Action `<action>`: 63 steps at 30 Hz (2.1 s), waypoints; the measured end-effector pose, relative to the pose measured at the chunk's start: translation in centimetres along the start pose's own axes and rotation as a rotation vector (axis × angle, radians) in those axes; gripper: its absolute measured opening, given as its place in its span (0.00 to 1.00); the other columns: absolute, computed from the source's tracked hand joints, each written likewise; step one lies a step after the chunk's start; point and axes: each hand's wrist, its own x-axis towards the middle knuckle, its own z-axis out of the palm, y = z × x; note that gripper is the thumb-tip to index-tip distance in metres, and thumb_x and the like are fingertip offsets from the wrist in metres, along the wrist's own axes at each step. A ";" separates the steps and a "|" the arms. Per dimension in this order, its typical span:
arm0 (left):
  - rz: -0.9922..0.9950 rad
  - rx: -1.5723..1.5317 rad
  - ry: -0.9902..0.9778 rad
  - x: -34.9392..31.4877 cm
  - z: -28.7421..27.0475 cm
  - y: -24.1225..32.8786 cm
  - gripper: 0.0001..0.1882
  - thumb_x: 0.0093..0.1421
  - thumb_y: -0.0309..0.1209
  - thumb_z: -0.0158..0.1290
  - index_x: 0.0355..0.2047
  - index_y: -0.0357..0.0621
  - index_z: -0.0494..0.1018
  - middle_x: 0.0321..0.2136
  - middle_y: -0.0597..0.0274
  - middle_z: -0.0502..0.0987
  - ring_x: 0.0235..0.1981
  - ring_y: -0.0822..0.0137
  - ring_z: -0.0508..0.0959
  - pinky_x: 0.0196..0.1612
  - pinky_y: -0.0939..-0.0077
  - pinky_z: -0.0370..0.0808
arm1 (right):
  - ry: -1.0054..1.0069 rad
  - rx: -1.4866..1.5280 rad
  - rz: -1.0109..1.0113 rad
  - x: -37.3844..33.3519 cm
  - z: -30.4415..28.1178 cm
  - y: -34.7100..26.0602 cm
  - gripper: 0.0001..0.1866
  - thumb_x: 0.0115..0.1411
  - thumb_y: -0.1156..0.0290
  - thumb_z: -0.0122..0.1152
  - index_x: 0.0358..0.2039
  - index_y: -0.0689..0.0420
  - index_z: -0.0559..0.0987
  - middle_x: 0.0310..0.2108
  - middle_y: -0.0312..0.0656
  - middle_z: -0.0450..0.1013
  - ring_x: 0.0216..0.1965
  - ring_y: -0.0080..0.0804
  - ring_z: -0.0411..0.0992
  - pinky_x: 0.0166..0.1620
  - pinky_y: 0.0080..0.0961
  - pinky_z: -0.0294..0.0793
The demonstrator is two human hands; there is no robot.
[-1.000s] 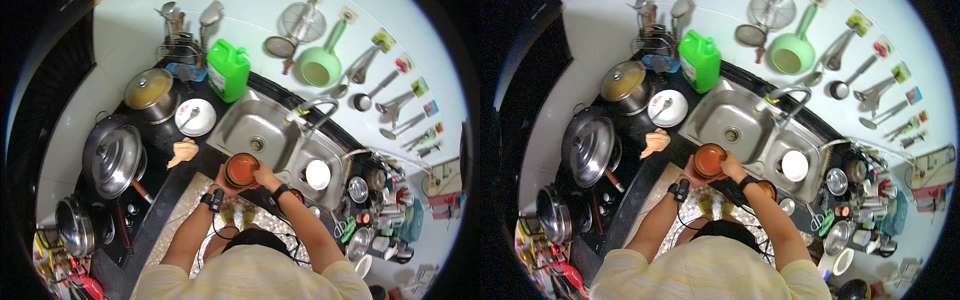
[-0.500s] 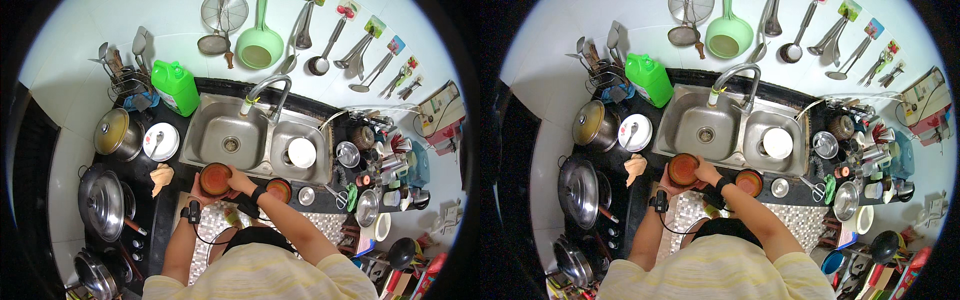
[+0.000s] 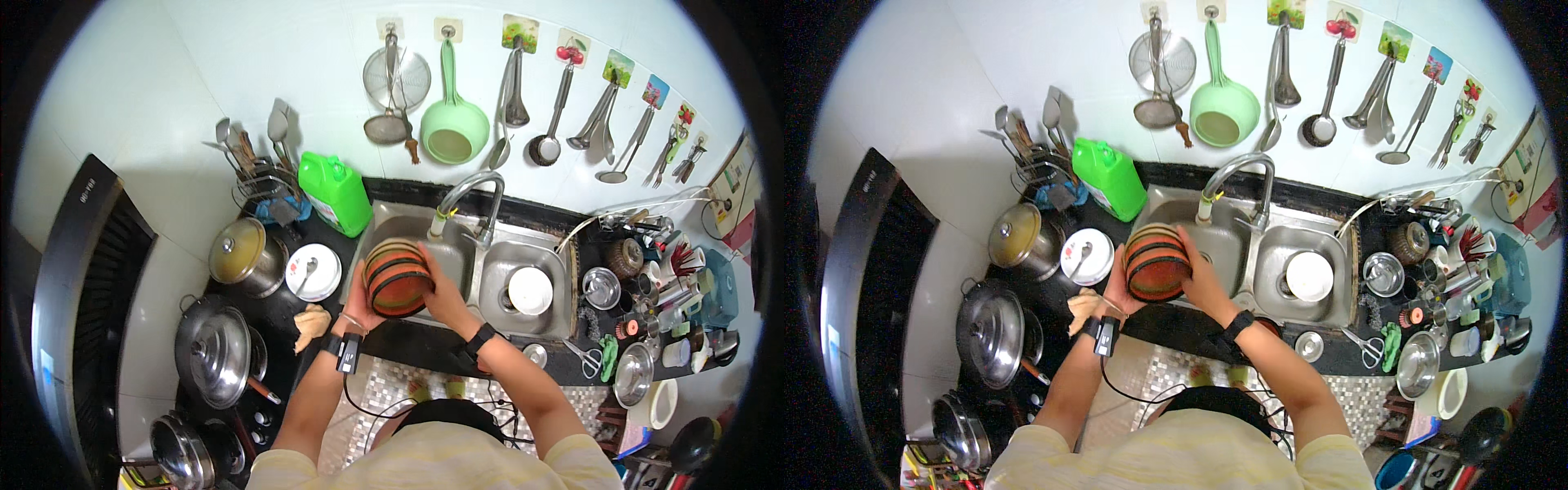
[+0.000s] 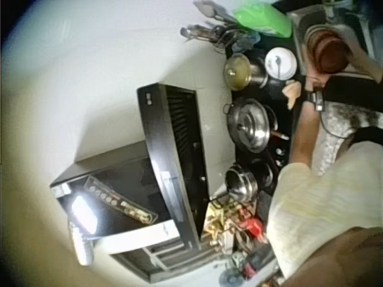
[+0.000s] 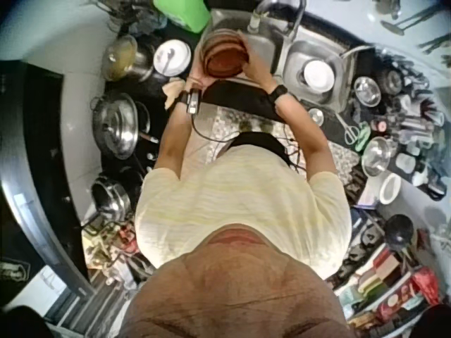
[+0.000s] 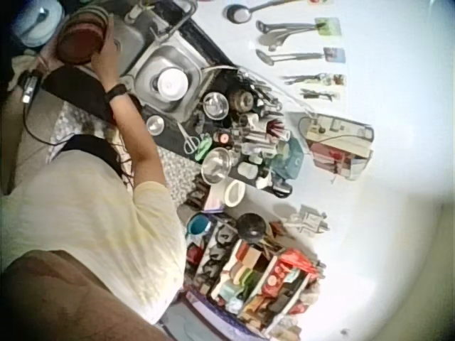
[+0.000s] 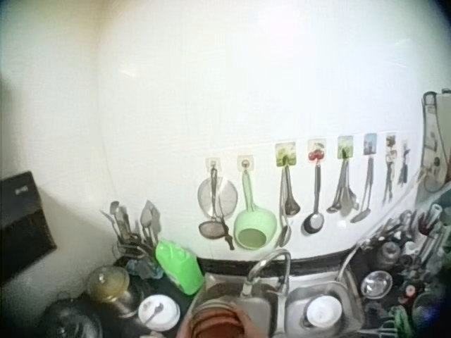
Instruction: The person washes various dishes and utensils by hand. They rinse a bunch of chopsticks under a running faucet, place a cup and several bowls into the sink, and then use a sponge to scrub a bowl, a plate, and a larger container before rinsing them and setting them aside on the counter. Finally, they pick up a small metal bowl and a metal container to wash.
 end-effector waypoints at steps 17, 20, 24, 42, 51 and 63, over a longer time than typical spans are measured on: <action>-0.014 0.238 -0.139 9.1 10.3 3.5 0.36 0.57 0.60 0.38 0.54 0.44 0.62 0.50 0.55 0.69 0.48 0.55 0.71 0.53 0.57 0.66 | 0.108 -0.407 -0.160 6.2 -9.5 -3.6 0.43 0.44 0.88 0.49 0.61 0.47 0.51 0.60 0.54 0.46 0.49 0.58 0.62 0.42 0.38 0.72; 0.250 0.483 0.091 10.4 11.5 1.5 0.33 0.57 0.61 0.34 0.53 0.52 0.64 0.48 0.59 0.71 0.48 0.56 0.71 0.50 0.54 0.68 | 0.218 -0.490 -0.560 7.7 -11.7 0.0 0.39 0.46 0.87 0.46 0.61 0.48 0.53 0.61 0.55 0.45 0.41 0.54 0.70 0.37 0.35 0.73; 0.214 0.391 -0.077 9.3 9.8 1.5 0.41 0.54 0.67 0.31 0.59 0.53 0.55 0.56 0.58 0.62 0.56 0.52 0.62 0.56 0.51 0.60 | 0.049 -0.430 -0.304 7.1 -11.0 -1.2 0.41 0.48 0.86 0.43 0.62 0.38 0.52 0.62 0.53 0.43 0.26 0.48 0.72 0.29 0.33 0.73; 0.351 0.320 0.044 11.9 9.8 0.3 0.45 0.51 0.70 0.31 0.56 0.49 0.59 0.52 0.56 0.66 0.51 0.55 0.68 0.52 0.56 0.66 | 0.116 -0.628 -0.430 7.2 -12.3 -0.7 0.40 0.46 0.85 0.46 0.61 0.44 0.54 0.62 0.53 0.43 0.50 0.46 0.66 0.42 0.28 0.73; 0.416 0.346 0.121 11.6 10.6 0.3 0.43 0.52 0.69 0.32 0.55 0.49 0.60 0.51 0.59 0.67 0.51 0.58 0.69 0.52 0.58 0.66 | 0.142 -0.562 -0.483 7.0 -12.2 -0.3 0.35 0.47 0.84 0.46 0.59 0.48 0.58 0.61 0.50 0.47 0.53 0.46 0.63 0.46 0.29 0.71; 0.444 0.387 0.051 12.4 11.3 1.6 0.41 0.53 0.66 0.35 0.55 0.45 0.61 0.51 0.57 0.68 0.49 0.59 0.70 0.52 0.61 0.67 | 0.149 -0.560 -0.558 7.2 -13.1 0.0 0.33 0.51 0.81 0.46 0.59 0.49 0.57 0.59 0.53 0.47 0.54 0.47 0.61 0.53 0.31 0.65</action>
